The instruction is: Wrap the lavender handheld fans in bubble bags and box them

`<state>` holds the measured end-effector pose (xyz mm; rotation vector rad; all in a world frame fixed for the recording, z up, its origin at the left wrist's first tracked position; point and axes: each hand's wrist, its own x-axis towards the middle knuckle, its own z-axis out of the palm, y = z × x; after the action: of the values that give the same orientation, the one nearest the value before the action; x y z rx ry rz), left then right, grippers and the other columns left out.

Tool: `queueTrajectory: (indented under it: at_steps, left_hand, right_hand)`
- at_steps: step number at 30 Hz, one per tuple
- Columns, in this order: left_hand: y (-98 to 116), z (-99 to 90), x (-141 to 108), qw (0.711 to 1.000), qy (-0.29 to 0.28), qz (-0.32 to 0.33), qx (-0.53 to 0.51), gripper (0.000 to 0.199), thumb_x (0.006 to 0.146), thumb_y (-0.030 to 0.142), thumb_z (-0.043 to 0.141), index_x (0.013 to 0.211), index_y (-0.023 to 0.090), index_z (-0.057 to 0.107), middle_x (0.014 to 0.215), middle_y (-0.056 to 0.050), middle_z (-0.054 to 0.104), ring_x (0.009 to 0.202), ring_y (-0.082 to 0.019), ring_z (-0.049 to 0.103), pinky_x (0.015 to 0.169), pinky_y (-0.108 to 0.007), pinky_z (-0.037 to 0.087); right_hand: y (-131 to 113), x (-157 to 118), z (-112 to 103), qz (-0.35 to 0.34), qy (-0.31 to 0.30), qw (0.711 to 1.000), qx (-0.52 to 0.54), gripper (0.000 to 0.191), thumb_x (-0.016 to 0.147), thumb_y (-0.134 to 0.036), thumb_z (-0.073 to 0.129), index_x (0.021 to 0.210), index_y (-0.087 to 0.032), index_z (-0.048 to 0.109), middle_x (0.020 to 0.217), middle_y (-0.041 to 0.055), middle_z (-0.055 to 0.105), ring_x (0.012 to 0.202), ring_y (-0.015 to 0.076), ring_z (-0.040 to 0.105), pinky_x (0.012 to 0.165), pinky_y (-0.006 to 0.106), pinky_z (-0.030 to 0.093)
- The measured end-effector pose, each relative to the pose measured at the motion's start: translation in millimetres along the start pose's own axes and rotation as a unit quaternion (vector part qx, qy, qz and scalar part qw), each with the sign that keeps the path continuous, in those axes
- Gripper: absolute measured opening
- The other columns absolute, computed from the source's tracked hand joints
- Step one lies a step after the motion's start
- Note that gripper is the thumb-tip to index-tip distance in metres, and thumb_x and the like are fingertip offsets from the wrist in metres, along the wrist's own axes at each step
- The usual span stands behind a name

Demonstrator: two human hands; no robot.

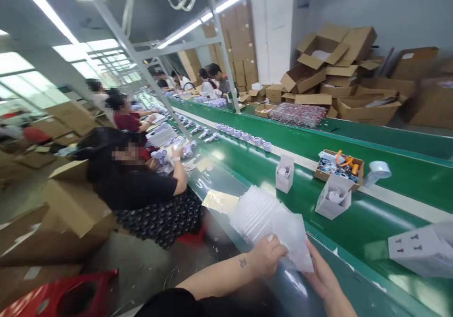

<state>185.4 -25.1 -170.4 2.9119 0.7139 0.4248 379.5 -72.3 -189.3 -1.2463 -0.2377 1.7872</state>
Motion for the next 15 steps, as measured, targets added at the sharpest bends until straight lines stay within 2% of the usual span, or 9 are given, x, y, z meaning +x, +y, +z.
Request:
queueTrajectory:
  at_steps: [2, 3, 7, 11, 15]
  left_hand:
    - [15.5, -5.3, 1.4, 0.997, -0.039, 0.064, 0.021, 0.018, 0.081, 0.017, 0.046, 0.098, 0.014, 0.051, 0.079, -0.006, 0.054, 0.075, -0.017, 0.05, 0.072, -0.031, 0.041]
    - [22.7, -8.4, 1.0, 0.996, -0.046, 0.075, 0.031, 0.018, 0.082, 0.018, 0.045, 0.098, 0.013, 0.051, 0.079, -0.005, 0.054, 0.074, -0.017, 0.05, 0.073, -0.03, 0.041]
    - [45.3, -26.8, -6.4, 0.996, -0.026, 0.023, 0.086, 0.014, 0.085, 0.019, 0.043, 0.095, 0.015, 0.051, 0.08, -0.006, 0.054, 0.076, -0.017, 0.05, 0.07, -0.03, 0.039]
    - [60.5, -48.5, -18.3, 0.993, -0.028, 0.007, 0.115, 0.01, 0.08, 0.02, 0.048, 0.088, 0.016, 0.052, 0.078, -0.005, 0.054, 0.074, -0.016, 0.049, 0.066, -0.029, 0.038]
    - [72.5, -58.3, -28.9, 0.993, 0.006, -0.021, 0.116, 0.023, 0.076, 0.018, 0.047, 0.098, 0.013, 0.052, 0.077, -0.005, 0.053, 0.069, -0.015, 0.049, 0.069, -0.029, 0.04]
  right_hand:
    - [-0.8, -6.2, -5.7, -0.007, -0.029, 1.0, -0.007, 0.038, 0.063, -0.042, 0.071, 0.09, -0.017, 0.063, 0.08, 0.0077, 0.071, 0.086, 0.0309, 0.065, 0.075, 0.044, 0.053]
    - [-2.0, -8.5, -8.3, -0.018, -0.031, 0.999, -0.024, 0.033, 0.06, -0.039, 0.072, 0.083, -0.016, 0.065, 0.077, 0.008, 0.07, 0.085, 0.0325, 0.065, 0.074, 0.044, 0.054]
    - [-5.0, -21.1, -14.0, -0.051, -0.026, 0.993, -0.104, 0.023, 0.059, -0.043, 0.068, 0.066, -0.022, 0.064, 0.069, 0.0086, 0.069, 0.08, 0.0369, 0.066, 0.069, 0.049, 0.055]
    - [-3.5, -38.3, -12.1, -0.053, -0.055, 0.981, -0.18, 0.033, 0.059, -0.048, 0.064, 0.08, -0.023, 0.065, 0.072, 0.0076, 0.069, 0.075, 0.0369, 0.066, 0.064, 0.05, 0.057]
    - [1.2, -50.2, -10.0, -0.065, -0.064, 0.962, -0.258, 0.051, 0.058, -0.052, 0.062, 0.103, -0.028, 0.06, 0.071, 0.006, 0.069, 0.069, 0.0374, 0.067, 0.052, 0.05, 0.056]
